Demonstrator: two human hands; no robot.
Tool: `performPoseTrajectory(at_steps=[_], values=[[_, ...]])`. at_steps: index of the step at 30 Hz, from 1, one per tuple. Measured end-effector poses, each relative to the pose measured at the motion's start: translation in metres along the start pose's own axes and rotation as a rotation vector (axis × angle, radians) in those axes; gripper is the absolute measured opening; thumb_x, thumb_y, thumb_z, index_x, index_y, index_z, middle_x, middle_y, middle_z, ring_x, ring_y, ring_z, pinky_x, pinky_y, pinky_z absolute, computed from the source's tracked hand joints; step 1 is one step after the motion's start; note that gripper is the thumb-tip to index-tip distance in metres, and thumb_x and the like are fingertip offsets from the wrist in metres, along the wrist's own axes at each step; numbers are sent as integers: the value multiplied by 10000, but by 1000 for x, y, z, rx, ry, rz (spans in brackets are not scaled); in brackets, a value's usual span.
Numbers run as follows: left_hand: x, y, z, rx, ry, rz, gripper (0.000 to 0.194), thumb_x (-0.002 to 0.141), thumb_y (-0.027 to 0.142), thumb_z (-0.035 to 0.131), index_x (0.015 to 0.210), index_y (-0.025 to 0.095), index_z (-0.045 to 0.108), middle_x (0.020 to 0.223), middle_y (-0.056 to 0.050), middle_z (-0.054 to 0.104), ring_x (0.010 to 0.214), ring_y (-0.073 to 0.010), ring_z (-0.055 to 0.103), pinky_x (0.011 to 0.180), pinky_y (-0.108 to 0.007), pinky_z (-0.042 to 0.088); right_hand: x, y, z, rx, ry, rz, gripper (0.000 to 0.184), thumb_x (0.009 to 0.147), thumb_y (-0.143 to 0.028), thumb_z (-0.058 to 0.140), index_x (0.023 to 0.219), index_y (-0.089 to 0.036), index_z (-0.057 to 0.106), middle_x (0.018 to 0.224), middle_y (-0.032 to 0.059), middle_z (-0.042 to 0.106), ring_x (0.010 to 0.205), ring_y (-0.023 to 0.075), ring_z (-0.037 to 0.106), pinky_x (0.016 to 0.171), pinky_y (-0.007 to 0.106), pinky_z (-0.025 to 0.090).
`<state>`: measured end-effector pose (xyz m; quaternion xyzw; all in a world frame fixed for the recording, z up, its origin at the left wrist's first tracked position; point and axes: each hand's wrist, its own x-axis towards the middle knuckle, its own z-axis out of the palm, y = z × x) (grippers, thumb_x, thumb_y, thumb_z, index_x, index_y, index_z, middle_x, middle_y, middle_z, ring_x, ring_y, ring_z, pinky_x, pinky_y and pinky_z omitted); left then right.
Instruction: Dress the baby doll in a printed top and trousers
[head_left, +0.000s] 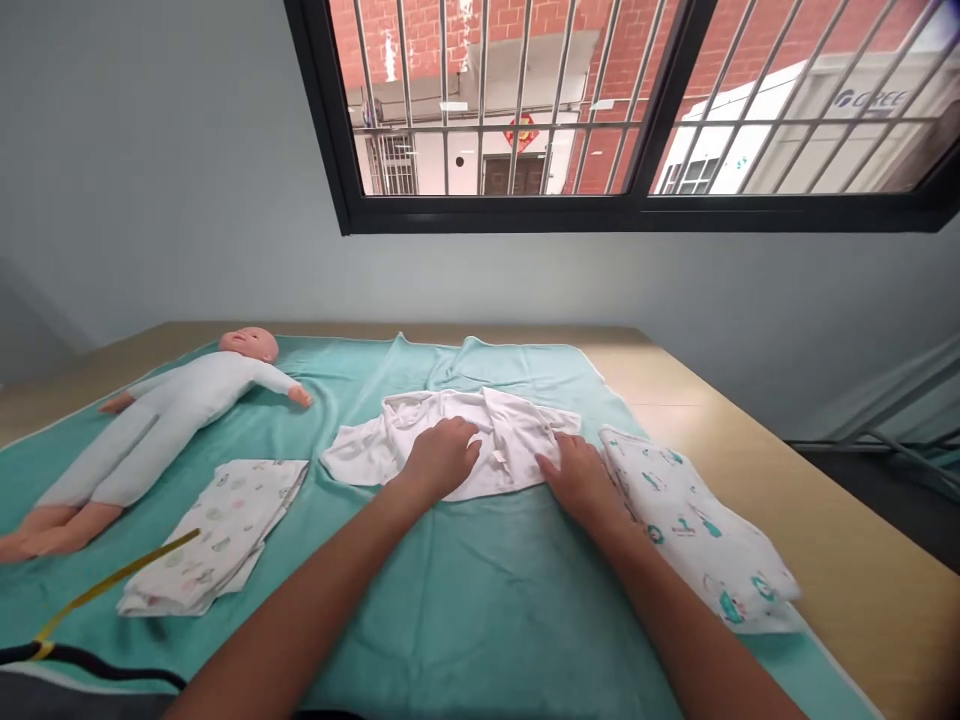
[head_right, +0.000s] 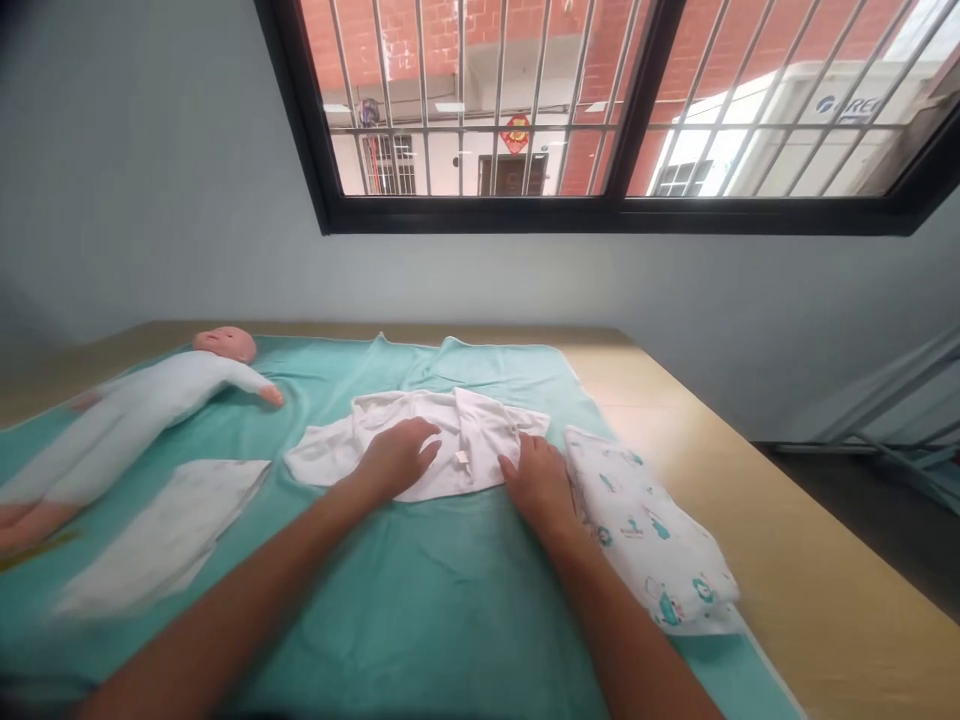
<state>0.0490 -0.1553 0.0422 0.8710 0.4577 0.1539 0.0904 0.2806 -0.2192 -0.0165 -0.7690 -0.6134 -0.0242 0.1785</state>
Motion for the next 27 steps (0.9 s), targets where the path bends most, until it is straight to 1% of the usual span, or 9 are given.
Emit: performPoseTrajectory(at_steps=[4,9,12,14,16,19,22,24,27], values=[[43,11,23,-89,85,40,283,958,314,475,1115,190,675,1136,-81,689,1062,-238,618,851,-331,492,4,10,-2,26,-4,72,412,941,-368,506,1240,-90,563,1108,177,620,1043,303,572,909,366,398],[101,17,44,-120,78,83,375,1009,309,357,1271,176,590,1237,-97,652,1112,-209,603,924,-318,486,5,9,-3,113,-25,142,333,898,-293,530,1180,-129,595,1102,154,656,1024,285,604,854,338,399],[132,20,48,-93,-17,156,417,955,166,391,1327,215,573,1332,-87,611,1211,-221,552,982,-335,464,7,9,-6,227,-49,169,264,864,-236,528,1091,-150,630,1008,113,687,939,254,618,792,316,390],[148,20,47,-63,-135,216,500,865,95,472,1318,268,596,1348,-57,611,1239,-227,538,989,-328,460,7,8,-10,288,-44,169,174,838,-207,517,946,-171,648,910,82,686,845,225,605,728,300,373],[159,16,44,-34,-249,241,551,810,90,515,1308,306,609,1359,-35,612,1221,-231,560,976,-322,469,7,7,-16,378,-20,184,115,813,-200,503,818,-192,617,808,47,662,760,197,574,673,287,354],[169,0,39,-7,-325,204,548,816,130,511,1327,309,594,1411,-32,580,1246,-245,553,1002,-333,452,7,6,-24,581,11,226,88,793,-235,487,780,-213,572,730,6,621,690,176,541,618,272,345],[170,-25,34,2,-318,126,486,850,210,513,1325,273,594,1425,-50,568,1277,-255,531,1038,-334,419,7,7,-28,696,-13,267,132,764,-243,485,847,-218,585,724,-4,622,661,173,548,588,267,344],[163,-44,29,0,-289,61,449,876,306,516,1313,250,600,1423,-63,566,1261,-258,541,1036,-330,416,8,8,-30,715,-84,309,222,736,-217,483,924,-221,599,701,-10,632,621,169,550,567,268,336],[141,-73,19,-2,-209,-47,460,909,417,470,1322,248,581,1443,-59,542,1262,-251,536,1010,-312,419,7,10,-33,687,-198,335,343,688,-167,479,999,-227,612,672,-15,640,591,169,552,552,273,324]])
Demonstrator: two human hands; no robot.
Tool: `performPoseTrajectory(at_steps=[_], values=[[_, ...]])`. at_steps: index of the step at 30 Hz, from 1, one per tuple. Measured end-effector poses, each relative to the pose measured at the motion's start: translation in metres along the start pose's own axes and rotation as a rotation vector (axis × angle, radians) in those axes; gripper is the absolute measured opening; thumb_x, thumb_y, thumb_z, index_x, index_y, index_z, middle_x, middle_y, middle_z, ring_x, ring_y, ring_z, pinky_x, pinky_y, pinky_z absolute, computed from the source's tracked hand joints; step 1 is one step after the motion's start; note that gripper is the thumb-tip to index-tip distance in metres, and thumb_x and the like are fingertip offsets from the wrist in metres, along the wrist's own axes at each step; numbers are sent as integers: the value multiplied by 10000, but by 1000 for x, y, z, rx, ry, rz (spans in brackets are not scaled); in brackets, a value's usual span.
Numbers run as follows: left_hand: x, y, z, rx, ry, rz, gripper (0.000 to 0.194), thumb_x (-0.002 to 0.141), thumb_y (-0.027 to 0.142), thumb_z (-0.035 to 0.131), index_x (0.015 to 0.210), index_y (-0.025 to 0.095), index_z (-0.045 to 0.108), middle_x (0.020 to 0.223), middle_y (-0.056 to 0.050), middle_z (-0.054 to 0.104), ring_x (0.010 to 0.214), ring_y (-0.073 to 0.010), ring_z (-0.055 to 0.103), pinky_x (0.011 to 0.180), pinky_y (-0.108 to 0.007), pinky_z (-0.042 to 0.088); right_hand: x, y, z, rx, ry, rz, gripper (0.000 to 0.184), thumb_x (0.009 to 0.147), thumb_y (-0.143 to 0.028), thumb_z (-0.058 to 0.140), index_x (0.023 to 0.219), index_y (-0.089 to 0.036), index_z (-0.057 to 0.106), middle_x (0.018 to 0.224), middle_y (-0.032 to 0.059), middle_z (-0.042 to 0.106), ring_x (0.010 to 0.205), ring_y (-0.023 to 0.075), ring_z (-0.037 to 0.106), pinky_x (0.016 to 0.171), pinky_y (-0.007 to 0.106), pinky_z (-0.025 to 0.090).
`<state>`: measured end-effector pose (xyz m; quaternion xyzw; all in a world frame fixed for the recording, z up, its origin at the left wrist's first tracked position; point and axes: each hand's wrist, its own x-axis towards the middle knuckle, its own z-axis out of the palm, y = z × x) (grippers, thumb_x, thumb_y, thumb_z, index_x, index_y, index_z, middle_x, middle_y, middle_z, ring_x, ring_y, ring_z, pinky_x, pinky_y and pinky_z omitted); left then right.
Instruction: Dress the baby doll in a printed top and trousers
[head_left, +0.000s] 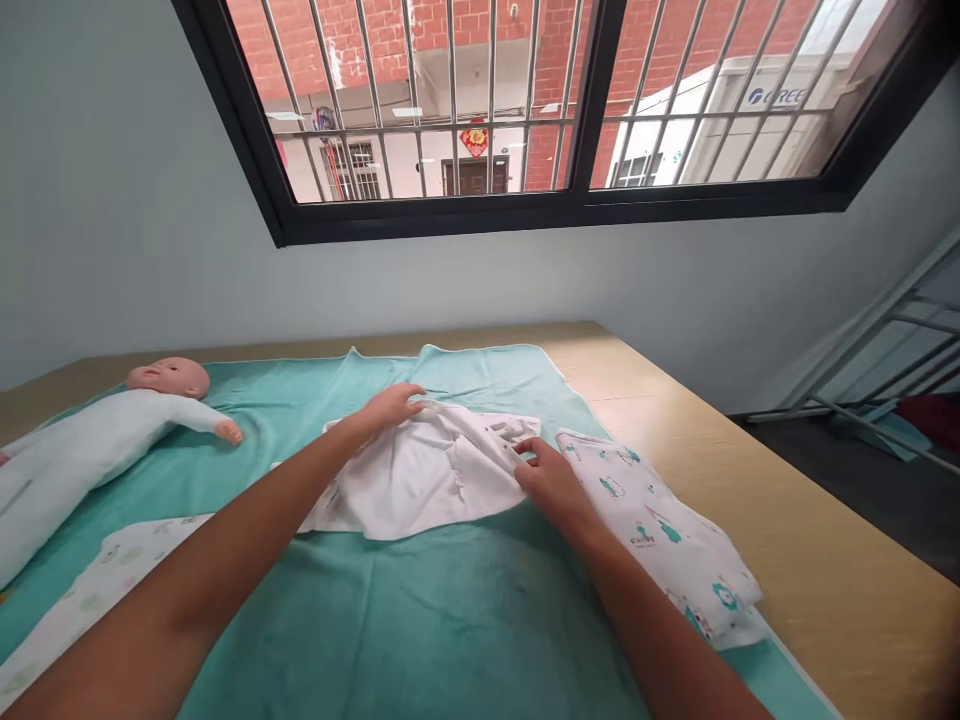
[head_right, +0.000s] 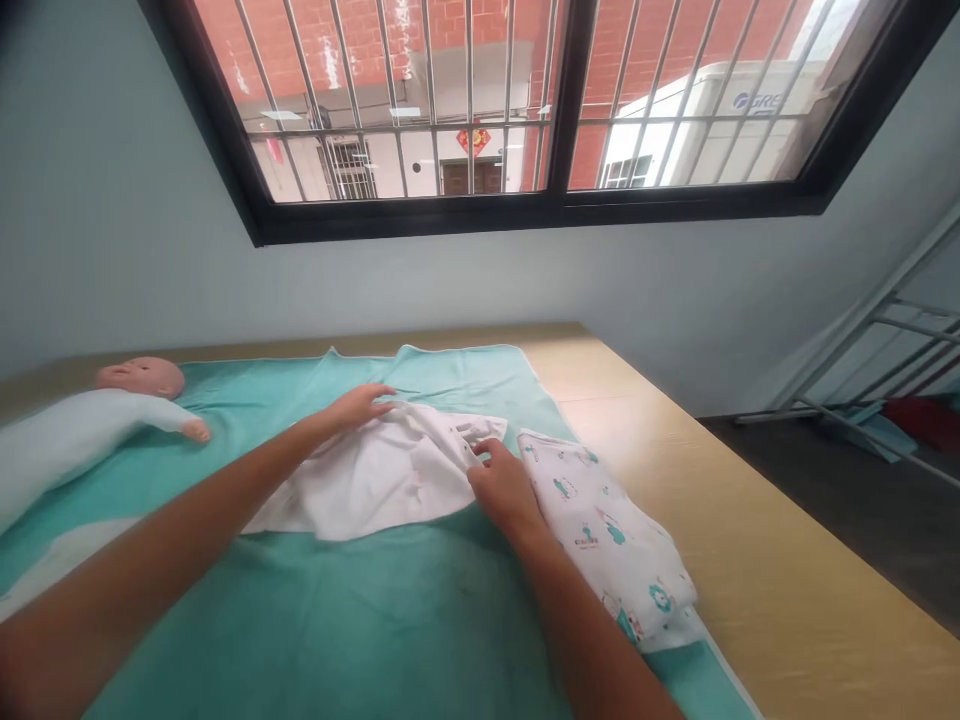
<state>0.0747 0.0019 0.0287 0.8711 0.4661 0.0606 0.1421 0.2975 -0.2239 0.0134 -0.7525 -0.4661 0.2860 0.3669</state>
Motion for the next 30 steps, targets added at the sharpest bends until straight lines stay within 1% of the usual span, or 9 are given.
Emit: performPoseTrajectory(at_steps=[4,8,11,14,18,23,25,27,30], values=[[-34,-33,-2,13,104,-166,495,924,460,418,1316,202,576,1423,-106,546,1241,-276,541,955,-315,420,-3,-1,-6,-65,-143,-23,478,664,-148,498,1119,-238,614,654,-19,632,574,174,560,563,280,332],[-43,-54,-1,2,98,-286,500,897,540,431,1175,182,642,1290,-147,628,1159,-306,576,855,-320,432,-3,2,-5,-130,-236,-35,485,756,-227,513,1236,-243,583,750,10,682,634,194,605,609,286,369],[-36,-63,-7,-61,31,-345,518,872,617,420,935,168,669,1016,-132,711,944,-284,639,716,-299,441,-2,5,2,-284,-141,-96,292,836,-341,519,1072,-235,655,904,57,713,825,234,625,684,295,370],[-30,-69,-22,-150,-49,-350,483,803,628,531,863,162,642,878,-98,704,763,-231,632,595,-267,417,-3,7,9,-353,-87,-134,248,895,-405,467,892,-227,640,857,51,706,801,224,608,661,291,337],[-34,-72,-46,-285,-155,-316,529,747,671,592,901,171,674,939,-87,718,775,-214,634,586,-253,445,-2,8,12,-328,-40,-155,283,912,-424,452,745,-223,559,741,16,666,704,191,572,624,283,315],[-42,-70,-63,-422,-367,-258,502,673,614,715,964,206,731,1062,-79,738,907,-236,667,691,-250,503,2,11,12,-325,-31,-177,267,905,-404,464,727,-223,547,717,-1,648,682,175,547,608,277,307],[-39,-70,-63,-340,-290,-278,438,684,574,723,925,208,735,1021,-69,744,866,-228,679,692,-256,508,2,12,12,-344,-25,-173,230,895,-381,477,746,-226,559,731,-4,654,686,171,542,606,273,300],[-33,-71,-59,-202,-112,-325,366,767,532,649,907,202,722,999,-70,739,854,-231,686,699,-274,512,2,13,12,-363,-18,-181,183,880,-350,495,767,-226,570,752,-2,662,700,169,541,611,269,298],[-22,-71,-48,-40,103,-404,305,835,413,559,990,181,683,1101,-122,694,980,-299,668,774,-351,516,2,14,12,-392,-13,-204,151,869,-321,509,776,-221,574,765,9,668,718,170,542,622,266,292]])
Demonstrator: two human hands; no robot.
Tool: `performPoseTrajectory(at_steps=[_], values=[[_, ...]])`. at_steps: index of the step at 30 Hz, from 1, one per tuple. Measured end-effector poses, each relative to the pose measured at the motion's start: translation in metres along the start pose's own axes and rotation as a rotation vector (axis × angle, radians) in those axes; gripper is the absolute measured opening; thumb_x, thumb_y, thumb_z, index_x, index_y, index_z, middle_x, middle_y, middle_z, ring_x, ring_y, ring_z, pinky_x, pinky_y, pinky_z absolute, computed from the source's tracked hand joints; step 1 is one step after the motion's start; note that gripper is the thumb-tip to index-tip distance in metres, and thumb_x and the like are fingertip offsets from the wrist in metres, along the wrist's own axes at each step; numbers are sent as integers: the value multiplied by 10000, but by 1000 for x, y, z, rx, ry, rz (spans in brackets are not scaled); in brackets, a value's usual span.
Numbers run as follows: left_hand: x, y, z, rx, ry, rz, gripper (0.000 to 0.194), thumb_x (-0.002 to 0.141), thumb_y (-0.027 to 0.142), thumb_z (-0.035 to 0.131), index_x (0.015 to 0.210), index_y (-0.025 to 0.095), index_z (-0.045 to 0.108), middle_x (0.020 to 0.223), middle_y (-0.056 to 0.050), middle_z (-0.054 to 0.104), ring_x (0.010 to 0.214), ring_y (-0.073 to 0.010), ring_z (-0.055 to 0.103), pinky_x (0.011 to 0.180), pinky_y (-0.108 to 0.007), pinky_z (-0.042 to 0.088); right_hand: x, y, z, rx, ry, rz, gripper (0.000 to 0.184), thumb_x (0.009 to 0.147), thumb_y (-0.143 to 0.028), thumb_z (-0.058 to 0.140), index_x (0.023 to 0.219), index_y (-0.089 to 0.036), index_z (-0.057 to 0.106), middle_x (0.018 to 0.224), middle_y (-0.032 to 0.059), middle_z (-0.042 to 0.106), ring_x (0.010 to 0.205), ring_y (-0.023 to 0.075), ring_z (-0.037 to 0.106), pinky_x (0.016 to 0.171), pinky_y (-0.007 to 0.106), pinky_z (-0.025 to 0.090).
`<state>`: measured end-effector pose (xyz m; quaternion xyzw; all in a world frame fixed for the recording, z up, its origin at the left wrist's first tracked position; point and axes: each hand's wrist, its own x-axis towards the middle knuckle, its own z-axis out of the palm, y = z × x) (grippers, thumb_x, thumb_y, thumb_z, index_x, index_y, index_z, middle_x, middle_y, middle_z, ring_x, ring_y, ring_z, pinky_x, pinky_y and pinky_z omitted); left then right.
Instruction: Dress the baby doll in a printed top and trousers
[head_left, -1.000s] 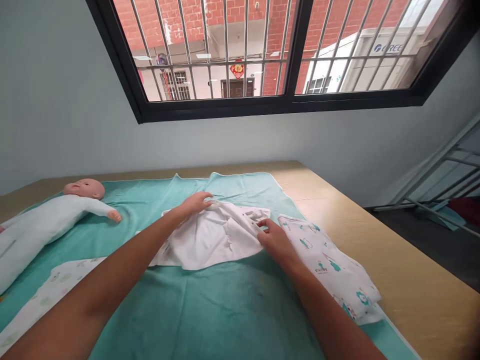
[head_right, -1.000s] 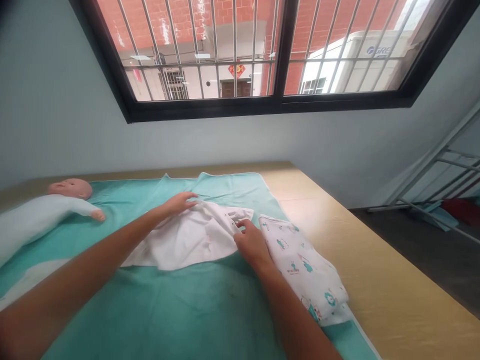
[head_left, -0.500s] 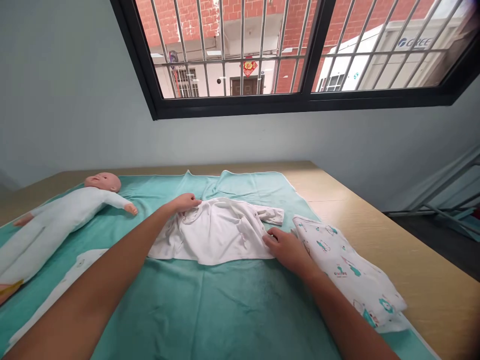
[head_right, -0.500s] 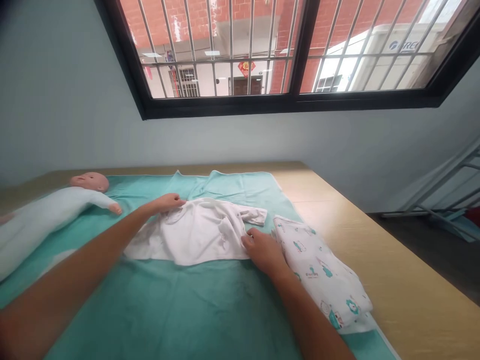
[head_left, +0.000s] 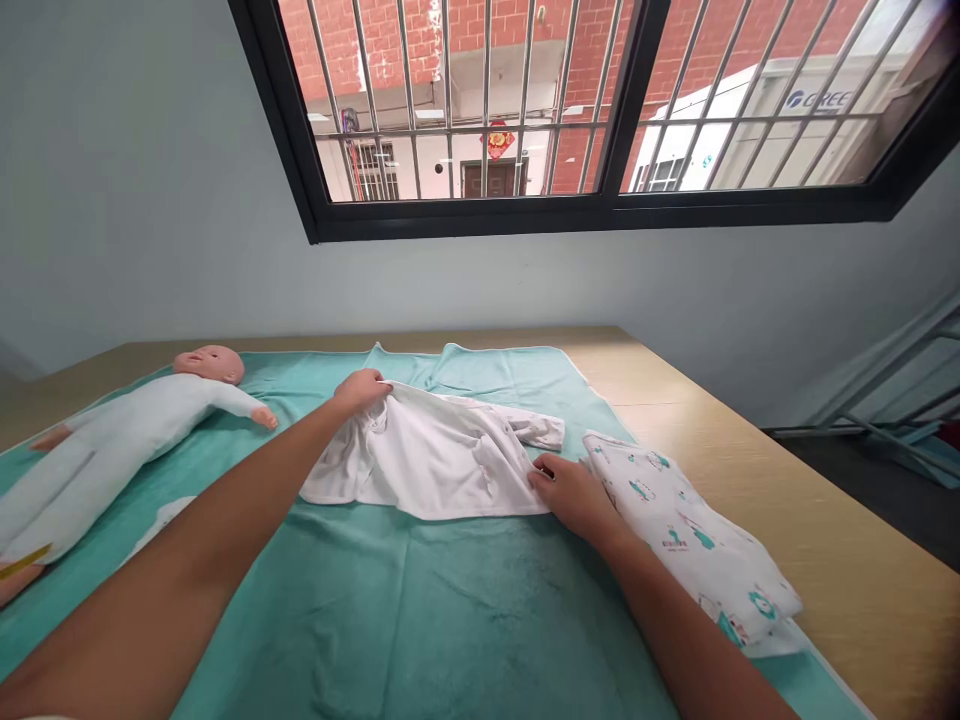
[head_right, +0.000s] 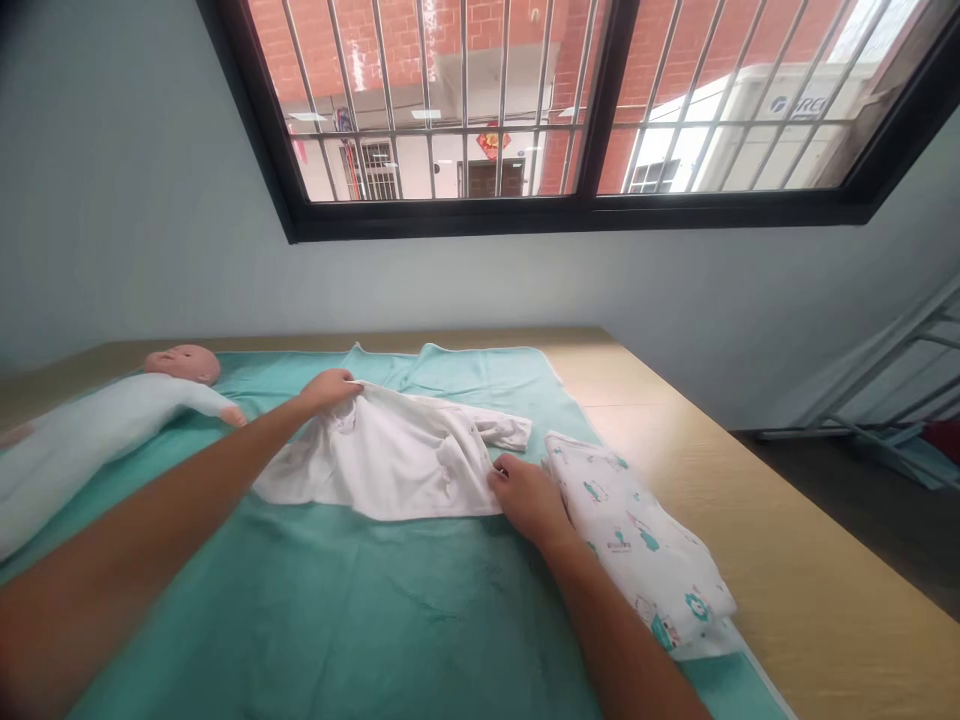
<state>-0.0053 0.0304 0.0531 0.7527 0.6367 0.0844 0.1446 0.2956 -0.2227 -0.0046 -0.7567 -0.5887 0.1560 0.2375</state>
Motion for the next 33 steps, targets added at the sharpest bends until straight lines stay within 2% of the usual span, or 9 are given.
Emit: performPoseTrajectory(at_steps=[3,6,9,12,14,16,20,28,33], values=[[2,8,14,92,159,40,325,846,328,540,1117,179,640,1254,-162,608,1129,-346,599,878,-427,496,-1,-2,-1,-11,-4,6,155,875,-323,500,790,-220,579,782,19,677,724,172,549,618,266,281],[-7,25,28,143,224,247,346,889,248,481,1210,207,605,1341,-131,554,1230,-305,524,980,-427,454,-3,-6,-1,-23,-11,21,165,878,-337,492,799,-225,583,791,21,684,718,176,556,611,267,277],[-20,52,44,187,211,523,399,892,175,466,1269,230,586,1371,-89,545,1257,-253,496,1030,-388,421,-5,-9,-1,-23,2,21,176,877,-347,489,806,-225,594,803,27,691,719,185,565,615,272,290],[-30,84,60,233,150,772,471,873,150,501,1323,273,562,1412,-66,524,1275,-248,480,1026,-391,410,-5,-11,1,31,50,-9,183,883,-327,478,846,-222,623,823,38,699,753,197,588,647,279,323],[-32,102,69,258,104,884,481,847,132,533,1296,297,585,1378,-58,555,1258,-251,493,982,-384,424,-6,-12,3,80,69,-40,171,872,-320,496,881,-223,637,825,35,697,767,201,599,670,282,348],[-31,117,75,278,67,940,392,819,110,551,1153,281,665,1238,-59,634,1184,-252,537,914,-367,441,-6,-12,5,130,71,-79,163,841,-320,540,923,-229,646,838,27,691,779,204,606,689,284,374],[-23,136,74,276,81,904,219,820,86,515,866,207,692,982,-86,670,996,-252,583,791,-356,439,-7,-12,9,227,89,-144,236,775,-265,587,999,-222,650,898,31,681,831,212,616,749,297,424],[-14,150,83,99,223,666,224,781,15,456,840,184,589,967,-99,587,876,-240,560,667,-326,385,2,-6,11,337,409,-139,135,818,-252,525,881,-200,632,875,47,627,762,201,578,734,327,460],[-11,146,86,-121,211,591,168,712,31,504,717,199,507,812,-37,563,725,-190,535,649,-304,385,-6,-14,9,476,399,-201,151,903,-272,498,935,-228,640,830,14,687,752,192,636,685,290,483]])
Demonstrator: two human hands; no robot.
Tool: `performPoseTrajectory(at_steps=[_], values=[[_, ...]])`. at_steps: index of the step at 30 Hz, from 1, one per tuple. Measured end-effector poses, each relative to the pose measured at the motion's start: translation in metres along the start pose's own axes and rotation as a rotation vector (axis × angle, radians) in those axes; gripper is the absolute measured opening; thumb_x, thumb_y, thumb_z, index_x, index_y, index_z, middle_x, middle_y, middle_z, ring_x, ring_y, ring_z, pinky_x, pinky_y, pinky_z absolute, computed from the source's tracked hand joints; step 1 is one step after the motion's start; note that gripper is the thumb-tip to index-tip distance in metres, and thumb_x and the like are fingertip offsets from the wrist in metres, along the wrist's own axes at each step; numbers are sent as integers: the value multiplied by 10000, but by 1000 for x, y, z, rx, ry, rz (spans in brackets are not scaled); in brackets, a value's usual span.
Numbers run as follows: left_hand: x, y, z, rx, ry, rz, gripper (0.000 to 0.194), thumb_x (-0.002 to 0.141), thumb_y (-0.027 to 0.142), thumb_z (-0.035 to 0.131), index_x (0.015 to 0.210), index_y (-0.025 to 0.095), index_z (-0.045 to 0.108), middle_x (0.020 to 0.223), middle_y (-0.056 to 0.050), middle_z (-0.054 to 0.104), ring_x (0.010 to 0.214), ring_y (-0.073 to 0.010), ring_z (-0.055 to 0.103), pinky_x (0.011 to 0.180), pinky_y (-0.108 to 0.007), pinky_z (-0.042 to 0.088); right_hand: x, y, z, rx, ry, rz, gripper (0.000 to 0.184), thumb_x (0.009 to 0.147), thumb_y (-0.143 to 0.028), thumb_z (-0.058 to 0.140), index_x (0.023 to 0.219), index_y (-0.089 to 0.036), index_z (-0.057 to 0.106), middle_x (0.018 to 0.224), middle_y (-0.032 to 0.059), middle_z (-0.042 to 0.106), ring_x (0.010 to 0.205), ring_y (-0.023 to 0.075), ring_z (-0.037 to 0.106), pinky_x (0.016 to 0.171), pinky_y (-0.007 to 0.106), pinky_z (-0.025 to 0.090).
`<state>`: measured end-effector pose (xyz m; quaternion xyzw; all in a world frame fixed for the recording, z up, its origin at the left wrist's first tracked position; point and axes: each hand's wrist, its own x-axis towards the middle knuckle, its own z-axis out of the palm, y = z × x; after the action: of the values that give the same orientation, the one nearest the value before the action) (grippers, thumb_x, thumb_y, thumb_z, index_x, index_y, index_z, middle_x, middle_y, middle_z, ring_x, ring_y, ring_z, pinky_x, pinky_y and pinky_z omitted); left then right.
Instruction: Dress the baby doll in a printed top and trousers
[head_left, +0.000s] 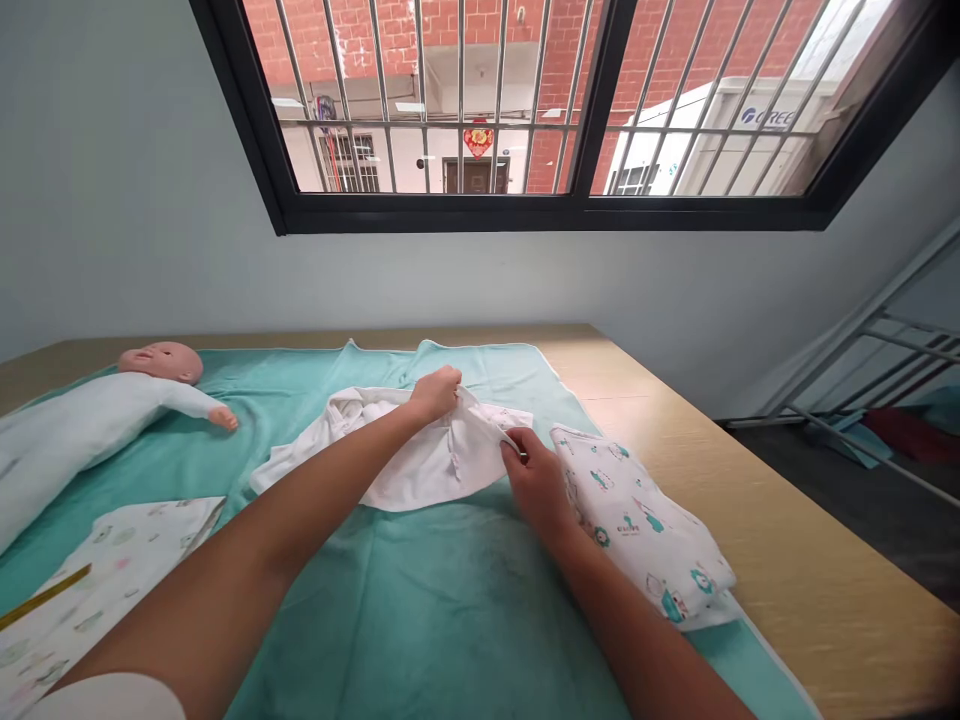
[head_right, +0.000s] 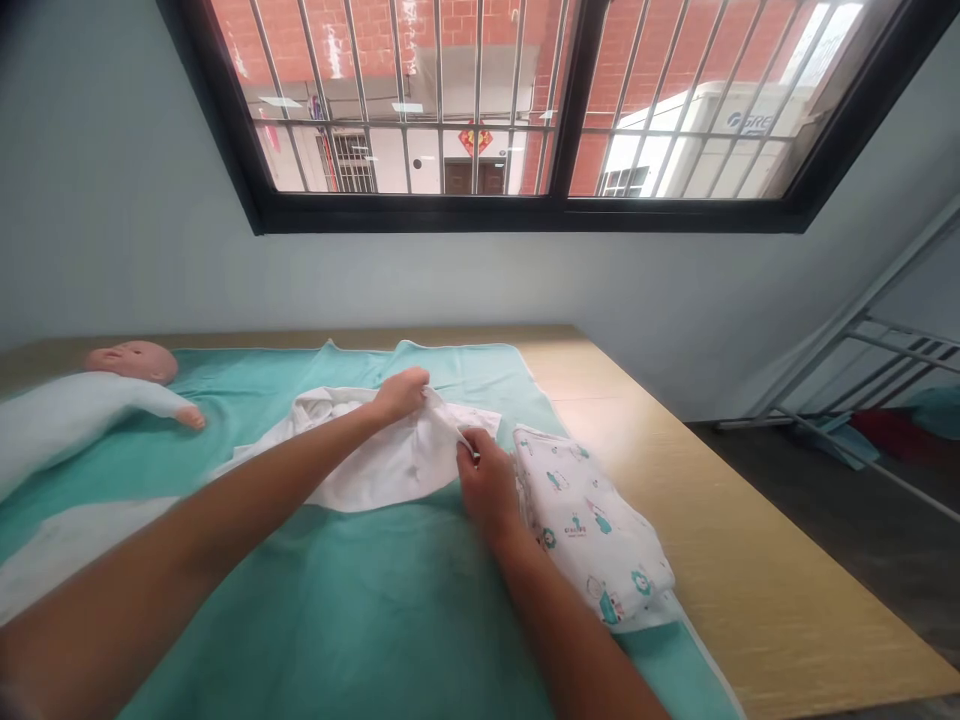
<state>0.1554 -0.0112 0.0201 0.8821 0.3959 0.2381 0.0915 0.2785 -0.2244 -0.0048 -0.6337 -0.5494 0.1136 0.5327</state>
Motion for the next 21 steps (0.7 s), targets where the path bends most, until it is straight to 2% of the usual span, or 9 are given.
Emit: performPoseTrajectory(at_steps=[2,4,9,12,14,16,19,21], values=[[-3,-8,-8,-92,48,-25,136,714,70,499,690,202,474,807,-31,576,751,-187,541,675,-300,405,-5,-5,3,23,-40,-98,197,928,-248,486,1033,-235,652,924,26,727,844,200,677,753,296,507],[-10,-19,-17,-181,86,-48,107,724,116,488,687,205,440,832,-26,606,783,-180,557,706,-292,434,-10,-8,9,38,-112,-214,253,944,-209,473,1123,-233,651,1090,49,734,1016,207,680,880,314,510],[-35,-54,-27,-312,113,-160,62,729,154,442,711,207,416,934,-21,670,802,-162,596,714,-276,478,-26,-23,31,-1,-492,-458,426,961,-113,411,1351,-213,548,1397,67,597,1292,176,551,1081,332,440],[-44,-73,-25,-311,124,-271,76,732,132,452,757,200,475,905,-30,681,758,-163,601,695,-281,480,-33,-33,39,-148,-681,-584,525,925,-98,476,1433,-229,464,1506,61,483,1403,199,427,1190,427,307],[-46,-81,-24,-294,132,-325,136,734,106,471,827,192,521,897,-45,683,761,-169,615,714,-289,489,-34,-33,40,-259,-679,-575,540,902,-105,524,1424,-233,469,1524,73,458,1416,233,403,1203,500,253],[-49,-82,-26,-273,142,-338,198,766,89,456,913,181,550,944,-72,691,820,-182,640,765,-309,506,-31,-29,37,-348,-582,-502,511,883,-99,554,1378,-220,515,1489,102,496,1373,266,445,1166,525,300],[-63,-72,-29,-232,152,-262,252,856,117,408,1030,178,579,1139,-108,673,1045,-205,631,939,-357,490,-25,-20,34,-426,-437,-400,407,870,-94,578,1258,-215,603,1356,122,590,1221,283,541,1028,476,440],[-77,-59,-28,-204,130,-170,262,896,162,425,1084,187,606,1290,-101,625,1221,-209,560,1077,-373,414,-23,-19,34,-459,-403,-361,276,885,-101,565,1112,-222,665,1223,101,641,1083,263,586,918,416,482]])
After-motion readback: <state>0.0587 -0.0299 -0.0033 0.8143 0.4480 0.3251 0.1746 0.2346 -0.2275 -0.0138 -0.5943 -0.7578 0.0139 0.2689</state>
